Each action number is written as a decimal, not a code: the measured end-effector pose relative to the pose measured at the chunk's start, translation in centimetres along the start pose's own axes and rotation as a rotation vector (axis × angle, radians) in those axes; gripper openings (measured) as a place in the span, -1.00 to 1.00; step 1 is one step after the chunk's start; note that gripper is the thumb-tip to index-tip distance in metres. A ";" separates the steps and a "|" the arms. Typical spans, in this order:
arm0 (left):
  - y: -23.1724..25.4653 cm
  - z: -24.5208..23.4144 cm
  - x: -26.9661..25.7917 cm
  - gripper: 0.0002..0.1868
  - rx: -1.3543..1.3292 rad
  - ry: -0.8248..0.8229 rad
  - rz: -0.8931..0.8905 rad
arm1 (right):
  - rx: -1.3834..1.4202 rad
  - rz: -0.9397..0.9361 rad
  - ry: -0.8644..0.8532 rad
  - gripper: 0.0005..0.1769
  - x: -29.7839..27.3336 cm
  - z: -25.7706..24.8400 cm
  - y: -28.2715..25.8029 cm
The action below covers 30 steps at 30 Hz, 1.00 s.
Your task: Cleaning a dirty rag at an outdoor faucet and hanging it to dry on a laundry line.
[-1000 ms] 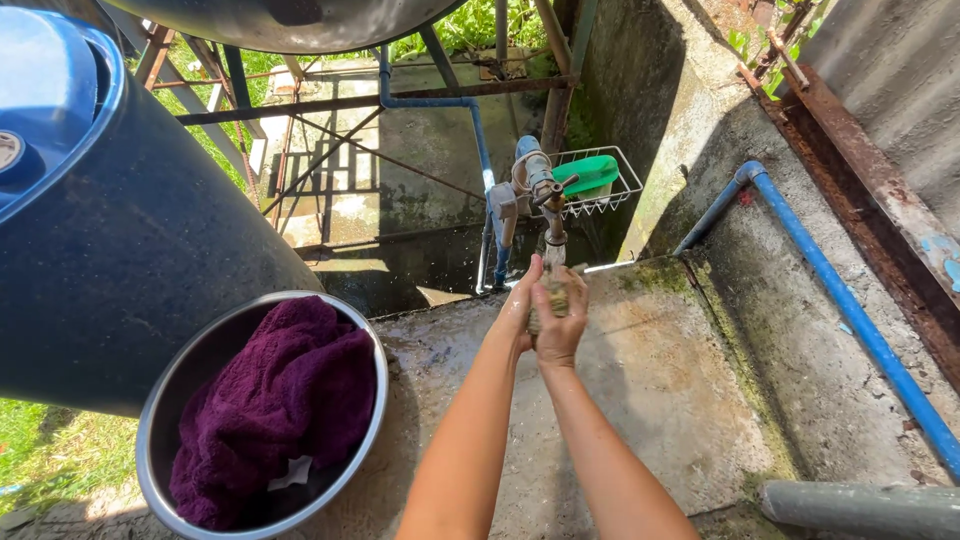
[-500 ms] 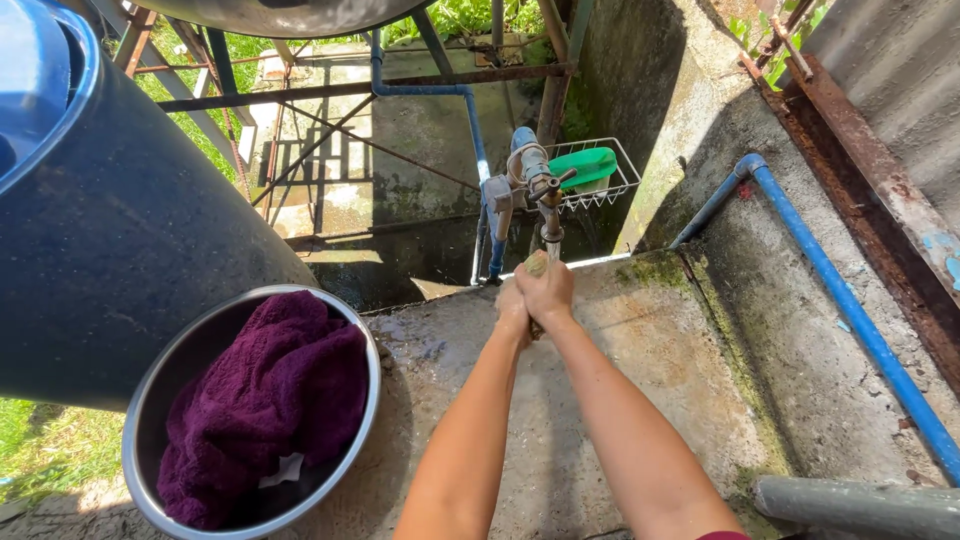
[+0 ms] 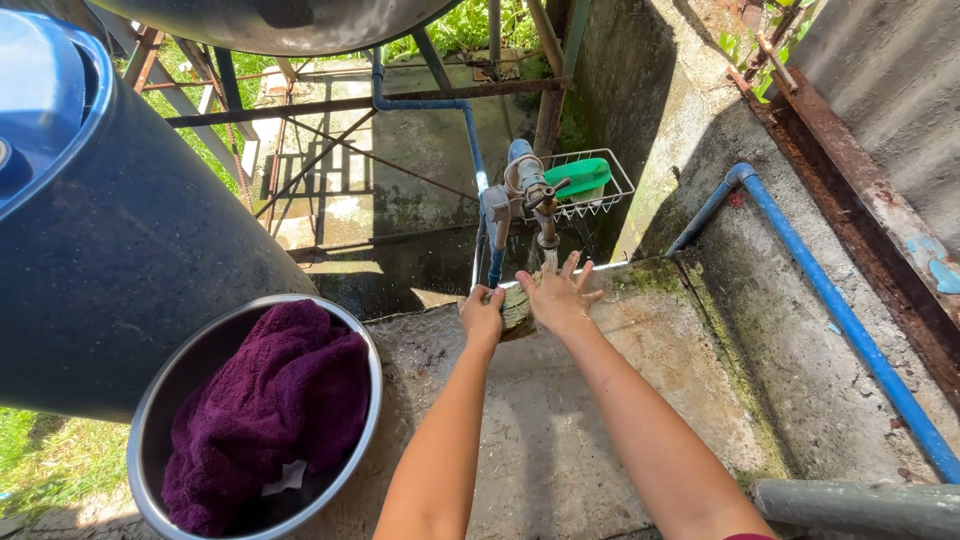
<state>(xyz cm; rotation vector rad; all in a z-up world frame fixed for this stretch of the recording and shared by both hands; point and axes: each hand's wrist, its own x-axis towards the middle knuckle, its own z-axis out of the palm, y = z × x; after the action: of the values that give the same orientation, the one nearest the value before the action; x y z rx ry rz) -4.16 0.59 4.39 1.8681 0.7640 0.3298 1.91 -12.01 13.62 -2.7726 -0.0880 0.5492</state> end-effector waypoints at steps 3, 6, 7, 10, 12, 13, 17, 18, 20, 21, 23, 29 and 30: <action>0.6 -1.0 -0.1 -0.61 0.094 0.141 -0.015 | -0.097 -0.242 0.093 -0.12 1.7 1.5 1.6; 3.3 -2.3 -0.7 -0.48 -0.105 0.042 0.035 | -0.036 -0.323 0.127 -0.32 -0.2 -0.5 1.6; 4.5 -2.5 -1.0 -0.50 -0.211 -0.048 0.134 | 0.077 -0.378 0.173 -0.41 0.4 0.1 2.5; 9.6 -3.5 -2.3 -0.60 -0.170 -0.256 0.320 | 0.378 -0.500 0.259 -0.49 1.9 1.2 4.4; 12.1 -3.1 -2.6 -0.67 -0.020 -0.364 0.410 | 0.569 -0.573 0.298 -0.49 2.8 1.4 5.1; 12.5 -2.2 -2.6 -0.73 0.171 -0.306 0.676 | 0.853 -0.538 0.244 -0.46 3.0 1.6 5.8; 13.9 0.3 -2.3 -0.79 0.271 -0.178 0.961 | 1.349 -0.337 0.068 -0.35 -0.6 0.6 5.9; 14.5 -0.1 -2.4 -0.79 0.267 -0.177 0.964 | 1.346 -0.339 0.072 -0.35 -0.3 1.6 6.5; 15.6 -1.2 -2.4 -0.74 -0.166 -0.359 0.542 | 1.286 -0.298 0.021 -0.41 0.5 3.6 7.5; 15.2 -1.6 -2.0 -0.74 -0.164 -0.358 0.542 | 1.287 -0.299 0.021 -0.41 1.1 3.4 7.8; 14.1 -2.4 -1.5 -0.64 -0.101 -0.419 0.439 | 1.213 -0.345 0.048 -0.64 2.0 3.2 8.5; 10.7 -1.7 -1.7 -0.28 0.238 -0.714 0.444 | 1.124 -0.496 0.267 -0.88 -5.7 -8.1 2.3; 11.0 -1.3 -1.7 -0.28 0.236 -0.717 0.449 | 1.123 -0.496 0.273 -0.88 -5.9 -8.6 3.1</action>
<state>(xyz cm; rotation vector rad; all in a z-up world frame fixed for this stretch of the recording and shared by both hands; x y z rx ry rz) -2.27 -2.41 15.06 2.1684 -0.1124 -0.1700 -0.27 -18.14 22.36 -1.6112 -0.2891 0.0260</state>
